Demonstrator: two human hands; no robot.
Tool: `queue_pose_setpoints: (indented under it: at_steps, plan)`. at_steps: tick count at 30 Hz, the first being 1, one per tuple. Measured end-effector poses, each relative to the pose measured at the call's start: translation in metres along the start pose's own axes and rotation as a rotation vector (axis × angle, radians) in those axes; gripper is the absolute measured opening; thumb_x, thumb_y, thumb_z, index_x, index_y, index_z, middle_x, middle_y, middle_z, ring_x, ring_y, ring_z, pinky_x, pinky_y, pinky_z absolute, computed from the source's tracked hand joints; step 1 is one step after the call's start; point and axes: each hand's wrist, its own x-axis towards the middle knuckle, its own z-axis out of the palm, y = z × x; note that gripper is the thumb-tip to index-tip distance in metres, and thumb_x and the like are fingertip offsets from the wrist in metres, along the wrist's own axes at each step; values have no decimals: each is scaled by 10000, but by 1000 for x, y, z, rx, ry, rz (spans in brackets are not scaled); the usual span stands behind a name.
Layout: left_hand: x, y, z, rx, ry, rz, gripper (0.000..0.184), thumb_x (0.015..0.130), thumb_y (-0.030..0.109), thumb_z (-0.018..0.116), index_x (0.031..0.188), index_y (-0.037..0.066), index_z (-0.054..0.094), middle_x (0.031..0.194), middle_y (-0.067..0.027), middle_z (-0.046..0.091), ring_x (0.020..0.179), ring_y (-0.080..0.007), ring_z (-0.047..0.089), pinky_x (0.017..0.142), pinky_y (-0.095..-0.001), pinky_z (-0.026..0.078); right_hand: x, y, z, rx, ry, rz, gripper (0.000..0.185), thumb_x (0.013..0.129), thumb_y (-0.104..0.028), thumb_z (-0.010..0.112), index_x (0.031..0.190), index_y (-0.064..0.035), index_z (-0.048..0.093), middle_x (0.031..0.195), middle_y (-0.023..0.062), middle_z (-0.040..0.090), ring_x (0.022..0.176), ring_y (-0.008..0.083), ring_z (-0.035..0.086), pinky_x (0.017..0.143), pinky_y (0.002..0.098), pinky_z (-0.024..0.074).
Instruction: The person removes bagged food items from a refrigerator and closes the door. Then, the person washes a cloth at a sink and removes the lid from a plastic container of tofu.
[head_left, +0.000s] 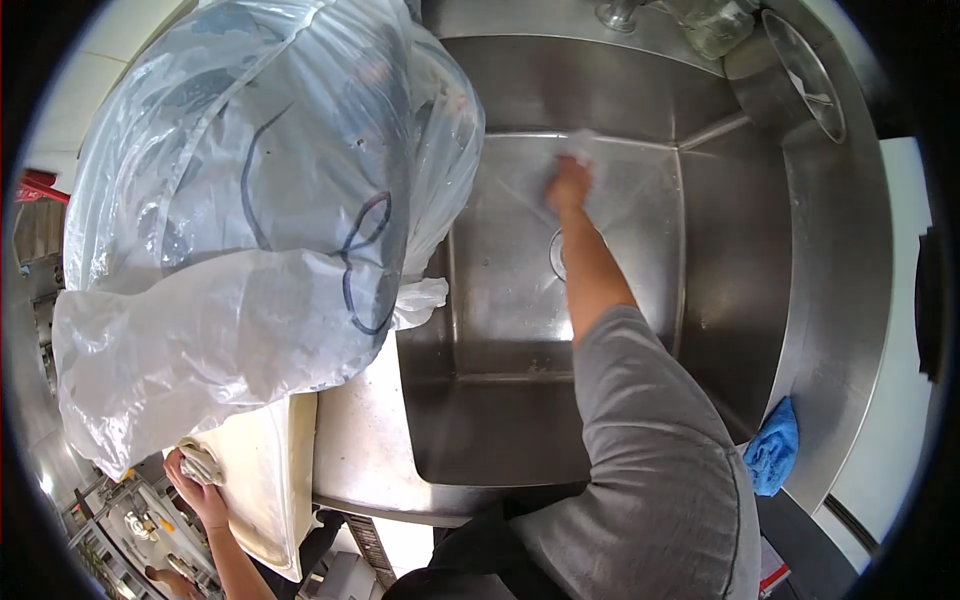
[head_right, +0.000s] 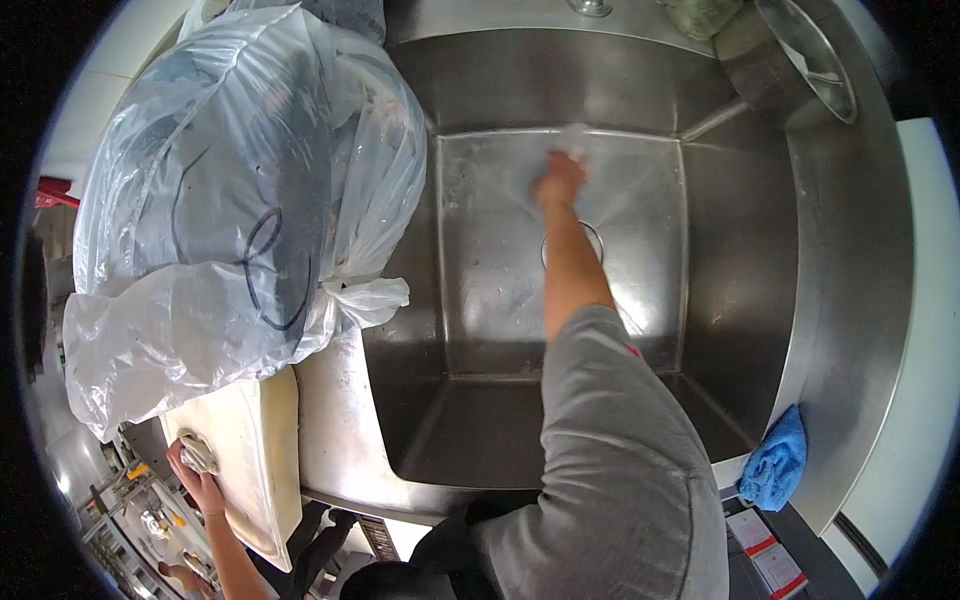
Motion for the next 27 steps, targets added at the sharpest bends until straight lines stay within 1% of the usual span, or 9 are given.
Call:
queue_pose_setpoints:
  at_steps: [2, 6, 8, 12, 18, 20, 21, 24, 27]
  plan:
    - [-2, -4, -1, -16, -41, -12, 446, 815, 236, 493, 1185, -6, 438, 1154, -162, 450, 1119, -336, 405, 1005, -419, 259, -3, -64, 10, 133, -242, -80, 539, 655, 13, 510, 1167, -148, 563, 1187, 135, 558, 1218, 348, 406, 1016, 473, 307]
    - [-1, 0, -2, -28, -42, 3, 471, 816, 274, 505, 1188, -6, 436, 1160, -163, 448, 1120, -333, 402, 1000, -415, 263, -67, -77, 105, 501, -416, -575, 414, 729, -37, 532, 1120, -163, 593, 1320, 71, 472, 1325, 290, 291, 1077, 518, 204]
    - [0, 1, -2, -35, -31, -7, 484, 817, 294, 511, 1190, -4, 436, 1160, -160, 452, 1118, -334, 407, 996, -421, 269, -125, -80, 24, -69, -431, -891, 370, 745, -51, 535, 1102, -118, 603, 1322, 53, 471, 1319, 265, 306, 1098, 463, 206]
    - [2, 7, -2, 37, 11, 27, 507, 852, 406, 488, 1154, -1, 459, 1107, -165, 466, 1064, -349, 427, 948, -448, 296, -137, -5, -3, 91, -438, -1086, 264, 762, -88, 527, 1001, -65, 638, 1216, 30, 536, 1250, 226, 379, 1094, 372, 249]
    - [2, 7, -2, 30, 17, 36, 446, 858, 337, 488, 1167, 17, 464, 1136, -166, 466, 1083, -347, 417, 959, -445, 283, -152, 39, -83, 36, -487, -624, 188, 805, -161, 531, 938, -73, 631, 1056, 75, 572, 1016, 275, 492, 881, 389, 392]
    - [2, 9, -2, 24, 12, 41, 441, 857, 330, 492, 1164, 15, 465, 1133, -165, 469, 1084, -346, 416, 963, -443, 280, -205, -2, -78, 437, -705, -169, 255, 871, -282, 516, 960, -64, 612, 1022, 141, 568, 992, 324, 492, 858, 431, 403]
    - [3, 9, -3, 28, 11, 44, 436, 856, 322, 495, 1161, 13, 467, 1130, -164, 471, 1086, -346, 415, 967, -440, 277, -233, -10, -64, 365, -831, -474, 319, 896, -337, 478, 1015, -60, 584, 1035, 162, 560, 1009, 349, 502, 912, 442, 381]
    - [2, 8, -1, 46, 21, 34, 429, 853, 314, 503, 1153, 9, 470, 1119, -160, 479, 1082, -343, 419, 964, -438, 283, -286, -25, -40, 778, -1357, 33, 309, 894, -335, 478, 1045, -80, 567, 1071, 147, 551, 1061, 329, 503, 952, 423, 369]
    - [3, 9, -2, 17, 13, 35, 432, 852, 318, 507, 1151, 8, 471, 1113, -157, 484, 1077, -340, 424, 961, -437, 290, -265, -3, -27, 158, -920, -866, 249, 888, -218, 457, 1074, -107, 581, 1149, 90, 526, 1127, 254, 472, 959, 393, 398]
